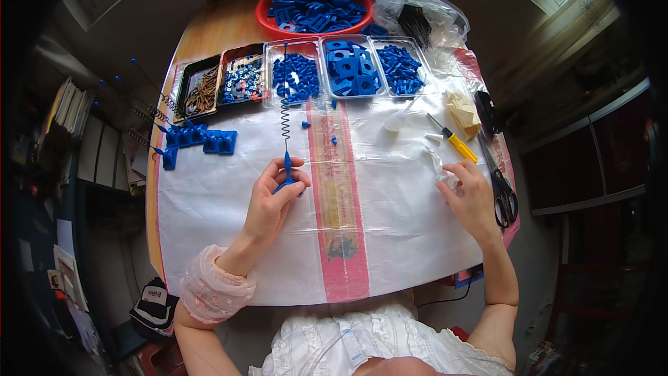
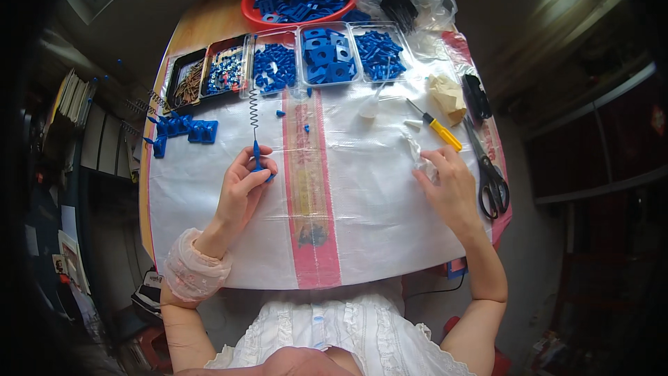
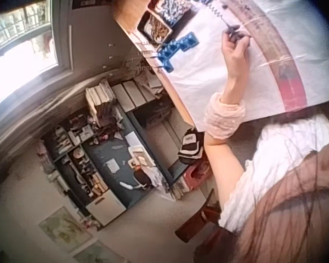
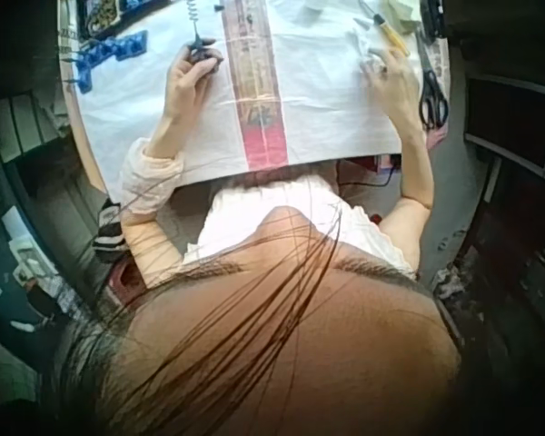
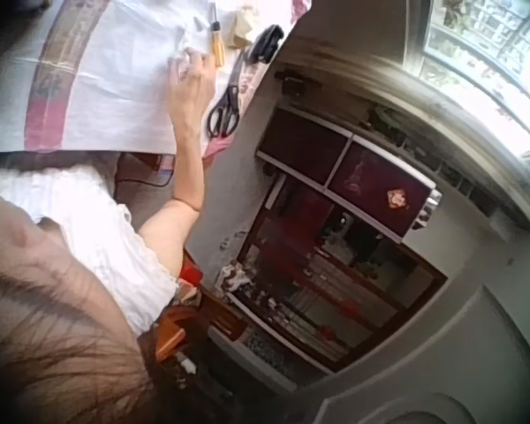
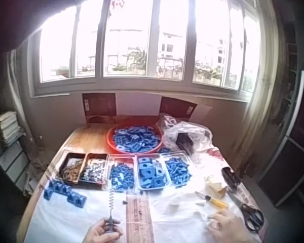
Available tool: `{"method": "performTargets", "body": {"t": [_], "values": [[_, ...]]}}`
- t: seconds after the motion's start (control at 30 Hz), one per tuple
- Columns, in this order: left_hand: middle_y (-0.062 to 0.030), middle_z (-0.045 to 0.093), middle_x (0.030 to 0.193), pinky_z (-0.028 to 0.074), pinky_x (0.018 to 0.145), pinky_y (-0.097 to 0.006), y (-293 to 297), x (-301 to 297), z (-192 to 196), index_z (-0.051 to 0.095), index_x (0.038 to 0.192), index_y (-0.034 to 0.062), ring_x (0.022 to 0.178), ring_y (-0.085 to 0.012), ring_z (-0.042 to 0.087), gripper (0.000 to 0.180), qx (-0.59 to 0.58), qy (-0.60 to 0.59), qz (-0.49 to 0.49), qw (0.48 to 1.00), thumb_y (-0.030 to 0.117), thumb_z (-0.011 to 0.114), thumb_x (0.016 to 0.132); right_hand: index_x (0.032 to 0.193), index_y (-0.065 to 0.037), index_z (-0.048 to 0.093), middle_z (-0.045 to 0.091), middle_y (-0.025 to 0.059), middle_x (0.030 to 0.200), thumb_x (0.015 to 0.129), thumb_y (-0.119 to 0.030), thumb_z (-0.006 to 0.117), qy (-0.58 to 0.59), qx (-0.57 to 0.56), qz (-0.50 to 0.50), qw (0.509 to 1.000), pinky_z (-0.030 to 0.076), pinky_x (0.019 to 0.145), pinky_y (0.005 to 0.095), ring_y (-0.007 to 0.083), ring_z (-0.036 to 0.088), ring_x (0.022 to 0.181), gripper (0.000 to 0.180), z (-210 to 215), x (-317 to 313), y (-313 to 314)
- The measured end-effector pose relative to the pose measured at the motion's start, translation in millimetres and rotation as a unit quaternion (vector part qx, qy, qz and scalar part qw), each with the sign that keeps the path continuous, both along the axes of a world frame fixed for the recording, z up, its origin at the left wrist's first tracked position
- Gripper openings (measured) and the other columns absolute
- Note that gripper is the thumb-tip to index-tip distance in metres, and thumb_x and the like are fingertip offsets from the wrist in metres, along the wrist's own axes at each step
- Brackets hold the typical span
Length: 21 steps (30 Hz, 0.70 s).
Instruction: Assembling small electrical/lighting components using scissors, glue, and a specialized wire-threading tool.
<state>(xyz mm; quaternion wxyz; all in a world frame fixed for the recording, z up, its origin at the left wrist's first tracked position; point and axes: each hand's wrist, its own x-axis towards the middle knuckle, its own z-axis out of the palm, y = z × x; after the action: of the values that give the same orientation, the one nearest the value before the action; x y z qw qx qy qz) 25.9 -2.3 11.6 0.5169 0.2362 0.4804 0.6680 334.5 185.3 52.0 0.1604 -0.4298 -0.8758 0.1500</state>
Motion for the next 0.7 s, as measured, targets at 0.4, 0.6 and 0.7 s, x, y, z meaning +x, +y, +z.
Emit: {"method": "performTargets", "body": {"t": [0.4,0.6,0.7], "values": [[-0.0061,0.063,0.107,0.043,0.092,-0.023,-1,0,-7,0.050,0.130,-0.0011,0.101,-0.0088,0.056,0.042,0.038,0.011,-0.040,0.998,0.001,0.062,0.090,0.097,0.000,0.068,0.063,0.0105,0.089,0.078,0.007,0.077,0.273,0.039,0.318,0.907,0.052,0.061,0.0340,0.0240,0.065,0.071,0.022,23,-112,-34],[-0.0067,0.062,0.108,0.048,0.088,-0.027,-7,-2,-20,0.054,0.121,-0.0042,0.100,-0.0115,0.059,0.035,0.020,0.058,-0.047,0.997,0.006,0.068,0.091,0.100,-0.002,0.063,0.057,0.0093,0.092,0.081,-0.002,0.072,0.277,0.062,0.441,0.851,0.052,0.064,0.0374,0.0267,0.062,0.077,0.021,-3,-196,-50],[-0.0078,0.061,0.108,0.048,0.087,-0.027,-6,2,-25,0.054,0.118,-0.0056,0.099,-0.0114,0.059,0.032,0.033,0.058,-0.012,0.998,0.006,0.068,0.091,0.099,-0.001,0.063,0.057,0.0092,0.093,0.078,0.000,0.072,0.263,0.064,0.436,0.858,0.052,0.065,0.0377,0.0264,0.062,0.078,0.023,-17,-203,-49]]}}
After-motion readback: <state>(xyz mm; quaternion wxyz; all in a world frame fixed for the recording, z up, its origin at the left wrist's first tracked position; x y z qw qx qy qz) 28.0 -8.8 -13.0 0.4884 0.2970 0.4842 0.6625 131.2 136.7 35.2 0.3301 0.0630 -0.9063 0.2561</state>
